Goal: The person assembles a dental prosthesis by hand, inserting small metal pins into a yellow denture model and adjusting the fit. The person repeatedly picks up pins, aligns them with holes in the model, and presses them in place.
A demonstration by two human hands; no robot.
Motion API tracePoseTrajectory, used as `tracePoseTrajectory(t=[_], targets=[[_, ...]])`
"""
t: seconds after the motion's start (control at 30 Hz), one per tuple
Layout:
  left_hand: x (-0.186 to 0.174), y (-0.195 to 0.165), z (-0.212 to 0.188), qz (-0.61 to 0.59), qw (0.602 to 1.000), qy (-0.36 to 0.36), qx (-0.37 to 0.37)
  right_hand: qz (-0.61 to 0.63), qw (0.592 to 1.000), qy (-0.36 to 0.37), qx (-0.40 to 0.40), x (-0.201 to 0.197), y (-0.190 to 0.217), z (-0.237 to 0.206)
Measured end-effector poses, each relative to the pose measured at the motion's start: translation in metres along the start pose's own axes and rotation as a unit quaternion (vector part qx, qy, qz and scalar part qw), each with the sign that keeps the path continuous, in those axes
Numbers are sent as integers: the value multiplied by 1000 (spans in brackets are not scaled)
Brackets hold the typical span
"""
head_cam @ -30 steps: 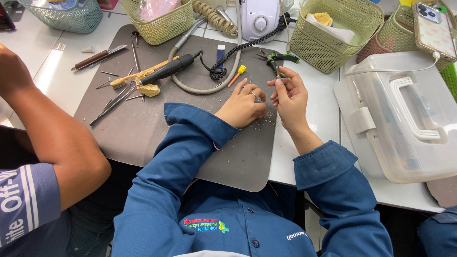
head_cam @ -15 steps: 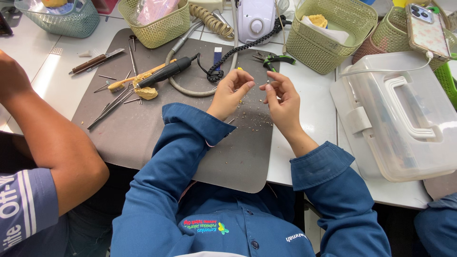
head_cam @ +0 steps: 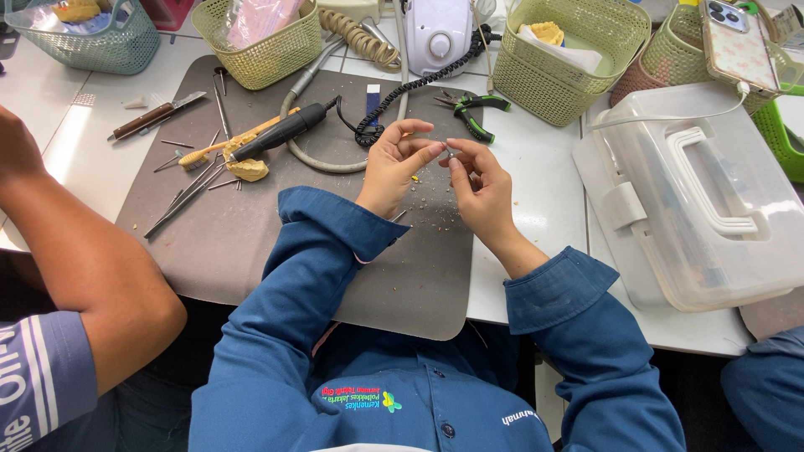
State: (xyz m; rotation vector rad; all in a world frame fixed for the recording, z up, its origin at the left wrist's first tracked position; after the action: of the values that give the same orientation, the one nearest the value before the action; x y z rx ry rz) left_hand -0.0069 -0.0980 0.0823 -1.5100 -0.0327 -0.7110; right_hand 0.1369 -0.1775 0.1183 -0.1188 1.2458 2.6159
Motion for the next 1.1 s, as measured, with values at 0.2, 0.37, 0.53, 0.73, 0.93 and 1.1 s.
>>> tracePoseTrajectory(t=[0.2, 0.37, 0.53, 0.73, 0.93, 1.1], targets=[[5, -10, -22, 17, 1000, 16, 13, -3, 1000, -13, -26, 3, 18, -11], [9, -24, -48, 109, 993, 23, 38, 19, 1000, -8, -1, 11, 29, -21], [13, -35, -60, 215, 972, 7, 95, 10, 1000, 5, -11, 12, 29, -22], [19, -36, -53, 280, 950, -7, 138, -66, 997, 10, -38, 4, 26, -16], [30, -32, -59, 278, 953, -1, 125, -110, 992, 13, -67, -6, 40, -20], [24, -26, -58, 232, 968, 5, 97, -163, 979, -1, -123, -5, 51, -20]])
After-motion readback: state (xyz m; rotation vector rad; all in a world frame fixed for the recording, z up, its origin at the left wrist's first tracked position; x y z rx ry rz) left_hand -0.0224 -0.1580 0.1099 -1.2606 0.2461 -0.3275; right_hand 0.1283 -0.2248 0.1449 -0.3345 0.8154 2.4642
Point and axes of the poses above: each hand's wrist, its own z-axis towards the middle knuckle, its own x-axis out of the palm, y = z × x, the point moved 6 cm from there along z, towards the middle knuckle, and after that the axes turned 10 degrees about -x, right-handed, at the moved point
